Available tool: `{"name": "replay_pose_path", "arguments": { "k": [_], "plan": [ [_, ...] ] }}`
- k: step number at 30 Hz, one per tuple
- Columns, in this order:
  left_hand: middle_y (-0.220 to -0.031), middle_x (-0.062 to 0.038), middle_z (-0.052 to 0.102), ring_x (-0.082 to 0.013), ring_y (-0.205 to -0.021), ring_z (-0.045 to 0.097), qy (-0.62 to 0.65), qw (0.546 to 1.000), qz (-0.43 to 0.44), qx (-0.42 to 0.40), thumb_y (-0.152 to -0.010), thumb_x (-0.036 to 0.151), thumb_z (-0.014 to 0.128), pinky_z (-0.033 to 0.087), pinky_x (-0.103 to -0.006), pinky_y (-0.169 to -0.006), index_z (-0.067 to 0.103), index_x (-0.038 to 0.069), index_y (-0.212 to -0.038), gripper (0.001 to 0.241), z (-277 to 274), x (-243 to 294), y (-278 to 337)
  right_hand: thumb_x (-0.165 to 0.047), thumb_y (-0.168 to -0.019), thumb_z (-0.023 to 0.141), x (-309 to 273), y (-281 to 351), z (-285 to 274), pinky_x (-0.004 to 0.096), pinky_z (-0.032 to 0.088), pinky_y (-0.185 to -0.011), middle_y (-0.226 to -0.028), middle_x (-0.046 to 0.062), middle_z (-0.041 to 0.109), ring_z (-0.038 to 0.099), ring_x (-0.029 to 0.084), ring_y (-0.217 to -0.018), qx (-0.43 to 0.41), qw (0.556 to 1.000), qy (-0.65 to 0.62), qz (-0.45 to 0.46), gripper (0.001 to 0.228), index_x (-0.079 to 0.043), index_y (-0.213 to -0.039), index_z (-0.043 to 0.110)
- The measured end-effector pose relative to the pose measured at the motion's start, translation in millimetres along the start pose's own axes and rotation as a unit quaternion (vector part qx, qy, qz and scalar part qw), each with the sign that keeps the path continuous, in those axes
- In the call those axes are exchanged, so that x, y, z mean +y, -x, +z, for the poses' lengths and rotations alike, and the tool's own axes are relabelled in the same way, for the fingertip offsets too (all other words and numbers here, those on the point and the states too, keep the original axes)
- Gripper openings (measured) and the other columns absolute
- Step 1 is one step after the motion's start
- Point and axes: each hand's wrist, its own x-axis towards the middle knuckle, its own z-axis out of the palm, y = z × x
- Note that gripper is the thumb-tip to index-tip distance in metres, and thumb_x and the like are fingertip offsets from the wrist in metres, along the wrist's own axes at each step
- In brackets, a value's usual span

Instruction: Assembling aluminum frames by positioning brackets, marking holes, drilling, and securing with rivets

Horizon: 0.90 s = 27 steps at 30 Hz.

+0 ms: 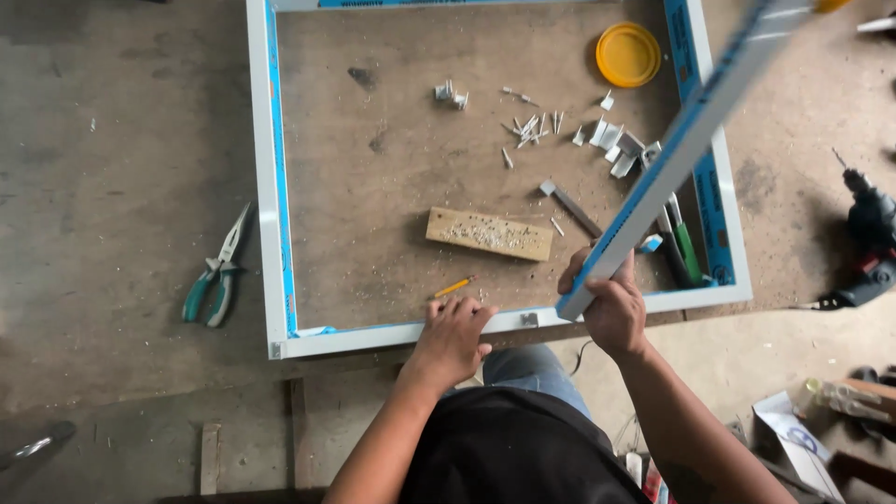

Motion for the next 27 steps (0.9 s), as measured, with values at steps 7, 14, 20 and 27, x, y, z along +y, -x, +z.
{"name": "replay_pose_path", "arguments": {
  "k": [7, 14, 20, 27],
  "plan": [
    [-0.117, -0.010, 0.059, -0.0327, -0.120, 0.059, 0.003, 0.999, 0.041, 0.021, -0.089, 0.025, 0.076, 0.032, -0.0565, -0.110, 0.052, 0.021, -0.137, 0.054, 3.1, -10.3, 6.7, 0.014, -0.085, 0.061, -13.0, 39.1, 38.9, 0.053, 0.054, -0.107, -0.109, 0.006, 0.045, 0.063, 0.022, -0.104, 0.004, 0.999, 0.053, -0.011, 0.084, -0.012, -0.152, 0.018],
    [-0.119, -0.012, 0.058, -0.0335, -0.121, 0.058, 0.019, 0.998, 0.062, 0.013, -0.088, 0.021, 0.077, 0.029, -0.0565, -0.113, 0.052, 0.016, -0.139, 0.057, -2.1, -12.3, 9.2, 0.011, -0.085, 0.071, 51.3, 64.6, 24.0, 0.065, 0.047, -0.109, -0.106, 0.007, 0.040, 0.061, 0.022, -0.100, 0.074, 0.964, 0.242, -0.086, 0.078, -0.010, -0.139, 0.019],
    [-0.121, -0.015, 0.058, -0.0351, -0.122, 0.058, 0.031, 0.997, 0.071, 0.011, -0.088, 0.019, 0.077, 0.027, -0.0568, -0.114, 0.051, 0.014, -0.140, 0.058, 0.2, -15.3, 7.0, 0.000, -0.086, 0.078, 58.1, 68.4, 24.2, 0.060, 0.047, -0.111, -0.101, 0.004, 0.041, 0.064, 0.019, -0.102, 0.048, 0.950, 0.291, -0.101, 0.064, -0.007, -0.126, 0.028],
    [-0.122, -0.013, 0.057, -0.0326, -0.121, 0.057, 0.023, 0.996, 0.079, 0.017, -0.090, 0.020, 0.076, 0.026, -0.0535, -0.113, 0.048, 0.015, -0.143, 0.060, 13.6, -21.5, 3.2, -0.008, -0.080, 0.085, 32.9, 69.6, 20.7, 0.052, 0.051, -0.103, -0.106, 0.011, 0.060, 0.071, 0.034, -0.111, -0.063, 0.902, 0.424, -0.058, 0.049, -0.004, -0.114, 0.050]
  ]
}}
